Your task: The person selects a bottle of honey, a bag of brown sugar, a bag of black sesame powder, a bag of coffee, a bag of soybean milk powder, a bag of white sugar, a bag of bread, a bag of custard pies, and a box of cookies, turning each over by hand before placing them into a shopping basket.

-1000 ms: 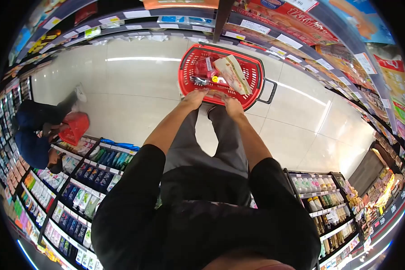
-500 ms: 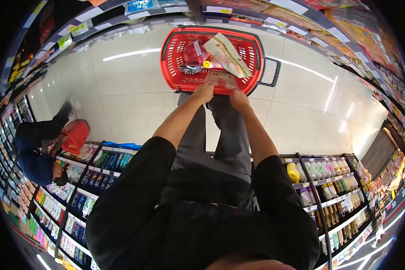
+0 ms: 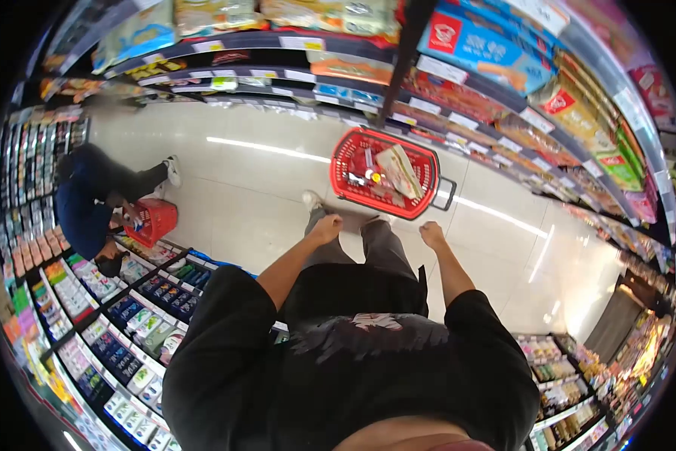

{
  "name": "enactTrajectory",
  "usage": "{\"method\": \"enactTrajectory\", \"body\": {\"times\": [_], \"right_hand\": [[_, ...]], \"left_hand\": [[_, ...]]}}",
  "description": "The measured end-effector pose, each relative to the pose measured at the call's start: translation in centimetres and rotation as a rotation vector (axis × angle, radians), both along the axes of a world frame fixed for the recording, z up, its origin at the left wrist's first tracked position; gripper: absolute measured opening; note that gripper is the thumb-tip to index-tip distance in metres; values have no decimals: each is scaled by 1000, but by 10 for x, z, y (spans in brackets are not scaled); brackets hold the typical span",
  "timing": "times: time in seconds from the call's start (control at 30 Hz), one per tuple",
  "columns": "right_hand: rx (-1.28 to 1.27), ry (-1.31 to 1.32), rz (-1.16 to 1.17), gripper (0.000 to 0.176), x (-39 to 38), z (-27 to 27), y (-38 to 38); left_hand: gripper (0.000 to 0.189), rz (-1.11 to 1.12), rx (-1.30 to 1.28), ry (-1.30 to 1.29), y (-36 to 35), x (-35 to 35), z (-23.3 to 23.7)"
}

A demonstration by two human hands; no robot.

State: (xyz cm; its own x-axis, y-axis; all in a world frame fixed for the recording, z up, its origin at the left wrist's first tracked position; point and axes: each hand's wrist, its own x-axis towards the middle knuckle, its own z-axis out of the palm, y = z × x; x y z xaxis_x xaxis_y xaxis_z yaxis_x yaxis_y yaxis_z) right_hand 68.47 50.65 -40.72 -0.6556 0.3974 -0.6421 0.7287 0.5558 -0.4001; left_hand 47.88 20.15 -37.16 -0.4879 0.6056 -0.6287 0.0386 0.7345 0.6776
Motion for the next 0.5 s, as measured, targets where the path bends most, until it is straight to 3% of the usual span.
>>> {"method": "enactTrajectory", "body": {"times": [0.03, 0.1, 0.2, 0.23, 0.33, 0.5], "right_hand": [[9, 19, 18, 32, -6, 7, 3], [-63, -29, -210, 29, -10, 14, 4], [3, 41, -300, 26, -29, 11, -5], [-108, 2, -343, 26, -51, 51, -15], [24, 117, -185, 26, -79, 28, -43], [-180, 116, -245, 26, -160, 95, -125]], "left_hand": [[27, 104, -2, -72, -15, -3, 9], [29, 262, -46, -173, -38, -14, 41], [30, 343, -91, -49, -96, -27, 21], [30, 347, -77, -39, -111, -35, 23], [33, 428, -147, -132, -162, -60, 23], [29, 638, -87, -187, -234, -109, 24]]}}
